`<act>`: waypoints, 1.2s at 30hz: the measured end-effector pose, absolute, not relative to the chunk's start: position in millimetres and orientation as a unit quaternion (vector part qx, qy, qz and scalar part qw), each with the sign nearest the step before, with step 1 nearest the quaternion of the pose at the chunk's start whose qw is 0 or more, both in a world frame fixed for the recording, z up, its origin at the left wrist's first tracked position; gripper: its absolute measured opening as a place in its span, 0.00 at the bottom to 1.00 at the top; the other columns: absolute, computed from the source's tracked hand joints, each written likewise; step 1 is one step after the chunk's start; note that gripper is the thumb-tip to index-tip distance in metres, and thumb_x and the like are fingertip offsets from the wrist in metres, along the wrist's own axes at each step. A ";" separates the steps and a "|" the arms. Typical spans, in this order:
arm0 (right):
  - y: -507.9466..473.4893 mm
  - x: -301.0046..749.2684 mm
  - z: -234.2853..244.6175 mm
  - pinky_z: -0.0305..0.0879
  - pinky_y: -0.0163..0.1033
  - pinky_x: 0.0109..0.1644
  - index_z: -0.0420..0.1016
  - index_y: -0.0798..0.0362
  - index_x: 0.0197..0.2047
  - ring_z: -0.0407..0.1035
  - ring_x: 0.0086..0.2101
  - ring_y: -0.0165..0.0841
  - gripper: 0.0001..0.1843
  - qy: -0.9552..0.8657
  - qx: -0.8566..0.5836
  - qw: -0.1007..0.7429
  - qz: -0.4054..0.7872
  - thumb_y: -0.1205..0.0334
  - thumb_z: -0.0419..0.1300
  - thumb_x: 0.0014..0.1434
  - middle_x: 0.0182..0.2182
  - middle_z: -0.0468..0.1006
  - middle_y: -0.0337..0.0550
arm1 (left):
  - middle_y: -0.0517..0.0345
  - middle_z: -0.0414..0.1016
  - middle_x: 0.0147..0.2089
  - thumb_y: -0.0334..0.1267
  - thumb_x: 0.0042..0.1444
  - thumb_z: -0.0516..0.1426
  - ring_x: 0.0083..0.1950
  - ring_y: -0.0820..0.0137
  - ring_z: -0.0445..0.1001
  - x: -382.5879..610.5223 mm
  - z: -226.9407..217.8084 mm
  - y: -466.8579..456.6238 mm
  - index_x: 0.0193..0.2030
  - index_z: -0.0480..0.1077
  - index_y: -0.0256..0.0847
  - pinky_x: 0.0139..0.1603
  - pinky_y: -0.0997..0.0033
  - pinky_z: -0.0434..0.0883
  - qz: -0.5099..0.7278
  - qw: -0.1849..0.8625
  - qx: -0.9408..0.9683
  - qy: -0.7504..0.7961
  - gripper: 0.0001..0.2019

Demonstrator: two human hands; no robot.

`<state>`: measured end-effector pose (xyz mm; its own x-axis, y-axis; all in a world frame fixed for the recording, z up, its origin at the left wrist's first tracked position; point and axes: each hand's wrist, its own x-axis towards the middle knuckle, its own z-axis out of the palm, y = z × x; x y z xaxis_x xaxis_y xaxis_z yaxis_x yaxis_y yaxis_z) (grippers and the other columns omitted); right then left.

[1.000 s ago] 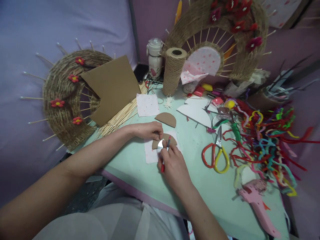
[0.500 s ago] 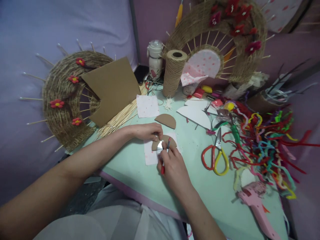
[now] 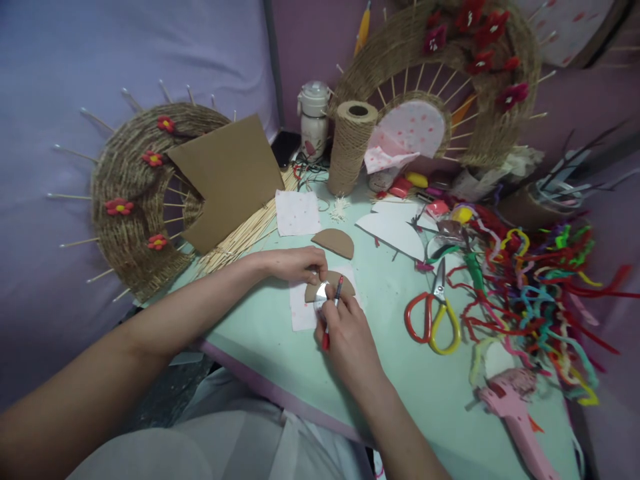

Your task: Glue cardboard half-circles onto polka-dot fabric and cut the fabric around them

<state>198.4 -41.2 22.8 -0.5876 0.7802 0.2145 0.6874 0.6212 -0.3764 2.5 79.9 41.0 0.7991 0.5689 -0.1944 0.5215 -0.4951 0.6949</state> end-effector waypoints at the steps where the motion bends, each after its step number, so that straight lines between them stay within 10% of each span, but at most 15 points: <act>1: -41.2 198.3 22.7 0.69 0.57 0.52 0.67 0.57 0.46 0.58 0.59 0.55 0.11 -0.883 -0.416 0.181 0.123 0.73 0.54 0.60 0.42 0.76 0.58 | 0.56 0.75 0.41 0.26 0.51 0.57 0.45 0.67 0.70 2.5 41.0 80.0 0.37 0.74 0.38 0.46 0.71 0.65 0.030 0.391 0.864 0.315 0.08; 16: -40.8 196.6 25.0 0.71 0.52 0.44 0.62 0.50 0.34 0.66 0.45 0.47 0.07 -0.886 -0.411 0.193 0.094 0.72 0.55 0.58 0.47 0.76 0.56 | 0.55 0.75 0.38 0.28 0.50 0.59 0.44 0.66 0.70 4.2 45.7 78.8 0.36 0.74 0.38 0.46 0.70 0.65 0.016 0.394 0.861 0.322 0.06; 36: -40.4 196.1 23.1 0.71 0.56 0.47 0.64 0.50 0.35 0.64 0.52 0.51 0.11 -0.882 -0.409 0.200 0.125 0.76 0.54 0.56 0.46 0.76 0.54 | 0.53 0.71 0.42 0.42 0.51 0.62 0.46 0.65 0.68 10.3 56.8 68.4 0.36 0.71 0.37 0.45 0.71 0.63 -0.016 0.347 0.862 0.369 0.10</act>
